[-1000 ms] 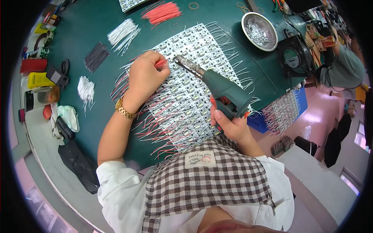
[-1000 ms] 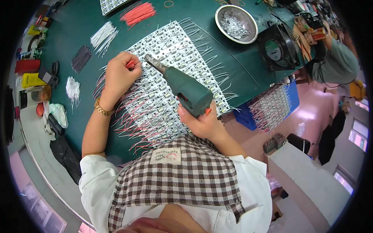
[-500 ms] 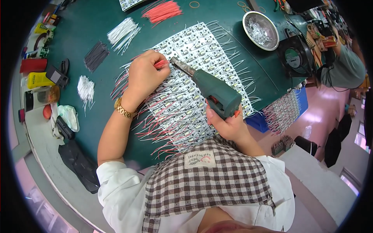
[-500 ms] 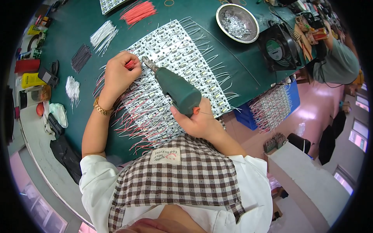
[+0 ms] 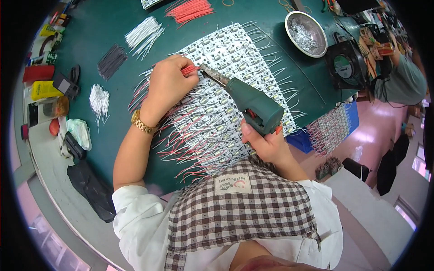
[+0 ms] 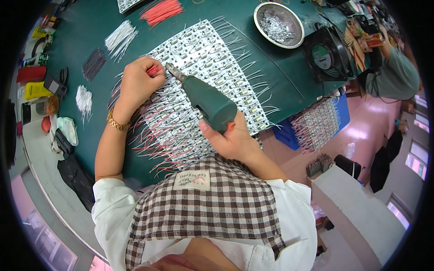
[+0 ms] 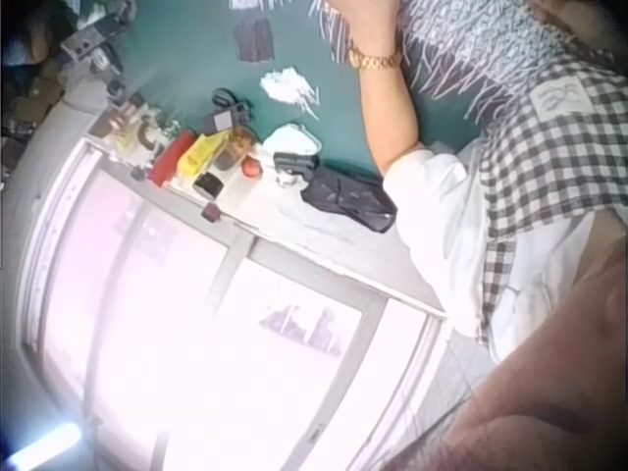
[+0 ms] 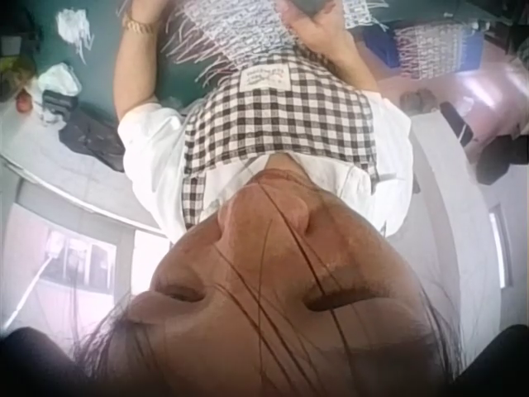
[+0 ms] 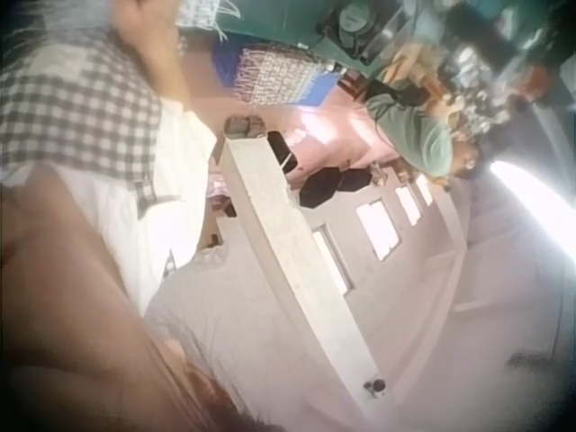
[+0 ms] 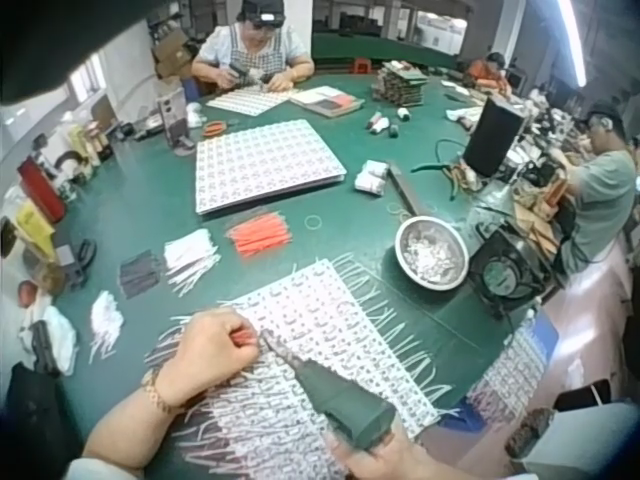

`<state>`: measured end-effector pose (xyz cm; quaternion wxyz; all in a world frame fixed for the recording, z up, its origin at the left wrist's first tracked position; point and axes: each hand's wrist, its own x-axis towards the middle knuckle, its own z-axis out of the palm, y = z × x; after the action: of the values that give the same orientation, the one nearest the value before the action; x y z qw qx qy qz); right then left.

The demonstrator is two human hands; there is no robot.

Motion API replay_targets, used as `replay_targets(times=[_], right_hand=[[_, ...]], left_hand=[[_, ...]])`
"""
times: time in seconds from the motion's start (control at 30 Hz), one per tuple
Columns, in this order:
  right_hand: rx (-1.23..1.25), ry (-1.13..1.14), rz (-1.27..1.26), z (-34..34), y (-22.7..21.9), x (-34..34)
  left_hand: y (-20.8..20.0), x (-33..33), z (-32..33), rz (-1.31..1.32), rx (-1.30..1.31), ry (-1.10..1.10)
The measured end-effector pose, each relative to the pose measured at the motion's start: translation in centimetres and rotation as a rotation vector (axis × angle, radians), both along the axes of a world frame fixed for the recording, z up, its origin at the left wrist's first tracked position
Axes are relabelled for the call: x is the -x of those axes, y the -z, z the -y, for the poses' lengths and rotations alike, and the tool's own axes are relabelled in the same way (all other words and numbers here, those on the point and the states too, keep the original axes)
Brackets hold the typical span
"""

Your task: The person assembles small LED components by inserting wires into them, then uses a soldering iron or heat gun to secure the connections.

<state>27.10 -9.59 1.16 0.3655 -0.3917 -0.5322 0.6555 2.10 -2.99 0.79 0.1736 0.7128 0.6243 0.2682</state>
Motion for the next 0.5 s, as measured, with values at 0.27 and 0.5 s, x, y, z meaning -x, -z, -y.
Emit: replay_targets(times=[0.27,0.5], right_hand=[[-0.037,-0.005,-0.114,0.2,1.0,-0.7],[0.006,0.028,-0.229,0.4,0.3,-1.2]], left_hand=[[0.1,0.3,-0.3,0.002,0.011,0.002],[0.1,0.5,-0.4,0.020,-0.005,0.015]])
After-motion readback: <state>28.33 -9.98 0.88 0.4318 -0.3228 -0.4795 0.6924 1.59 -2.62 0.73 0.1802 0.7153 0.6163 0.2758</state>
